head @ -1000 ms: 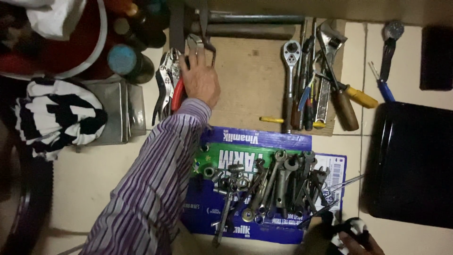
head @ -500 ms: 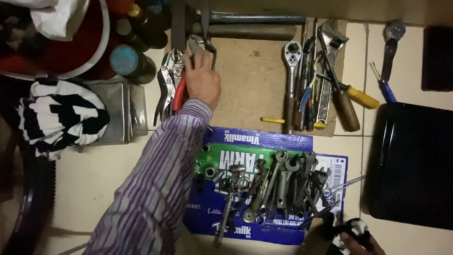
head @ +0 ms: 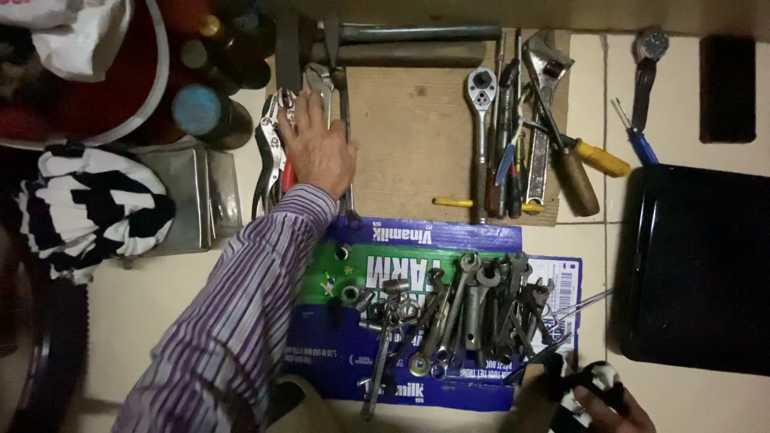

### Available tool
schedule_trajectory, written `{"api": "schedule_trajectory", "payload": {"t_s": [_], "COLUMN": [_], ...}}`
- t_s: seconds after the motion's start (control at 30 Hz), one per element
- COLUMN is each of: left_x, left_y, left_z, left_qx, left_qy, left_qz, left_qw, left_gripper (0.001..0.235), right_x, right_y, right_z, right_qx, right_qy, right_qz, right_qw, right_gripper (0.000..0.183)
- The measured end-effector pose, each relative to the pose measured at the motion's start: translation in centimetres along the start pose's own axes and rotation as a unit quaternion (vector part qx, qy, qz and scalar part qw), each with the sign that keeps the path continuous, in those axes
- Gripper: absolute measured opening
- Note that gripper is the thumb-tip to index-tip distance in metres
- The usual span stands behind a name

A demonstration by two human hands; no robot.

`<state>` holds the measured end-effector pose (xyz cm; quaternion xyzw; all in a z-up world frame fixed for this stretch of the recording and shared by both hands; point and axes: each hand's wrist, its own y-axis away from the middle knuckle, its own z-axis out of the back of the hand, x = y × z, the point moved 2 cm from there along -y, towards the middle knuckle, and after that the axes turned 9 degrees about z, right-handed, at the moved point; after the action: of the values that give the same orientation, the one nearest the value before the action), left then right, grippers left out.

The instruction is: The person sits on the floor and wipes various metal tools, including wrenches and pliers, with a cloth. They pick up each tool from a pile on a cardboard box, clean it thoroughly, and place it back down.

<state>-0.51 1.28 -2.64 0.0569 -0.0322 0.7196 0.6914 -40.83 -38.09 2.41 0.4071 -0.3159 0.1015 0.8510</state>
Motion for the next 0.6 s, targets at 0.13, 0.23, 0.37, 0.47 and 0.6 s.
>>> {"api": "schedule_trajectory", "payload": {"t_s": [0.13,0.23,0.37,0.47,0.6], "left_x": [0.3,0.1,-0.3,-0.8,-2.3], "left_y": [-0.5,-0.6,1.2,0.1,-0.4], "left_z": [-1.4,-0.6,1.0,-0.9,1.4], "left_qx": [-0.05,-0.056,-0.03,-0.016,0.071], "left_qy": [0.024,0.044,-0.001,-0.061,-0.15], "left_qz": [0.032,0.031,-0.031,-0.024,-0.062], "left_qw": [0.998,0.997,0.999,0.998,0.984], "left_gripper": [0.028,0.028,0.048,0.03,0.032], "right_x": [1.6,1.3,5.5,6.9,6.5], "right_y": [0.9,1.0,3.3,4.6,4.0], "right_z": [-0.8,-0.5,-3.2,-3.6,-2.9], "right_qx": [-0.012,-0.021,-0.066,-0.065,-0.056], "right_qy": [0.072,0.071,-0.079,-0.034,0.035], "right_qz": [0.003,0.024,-0.126,-0.082,-0.06], "right_qw": [0.997,0.997,0.987,0.994,0.996], "right_gripper": [0.041,0.034,0.036,0.034,0.042]}}
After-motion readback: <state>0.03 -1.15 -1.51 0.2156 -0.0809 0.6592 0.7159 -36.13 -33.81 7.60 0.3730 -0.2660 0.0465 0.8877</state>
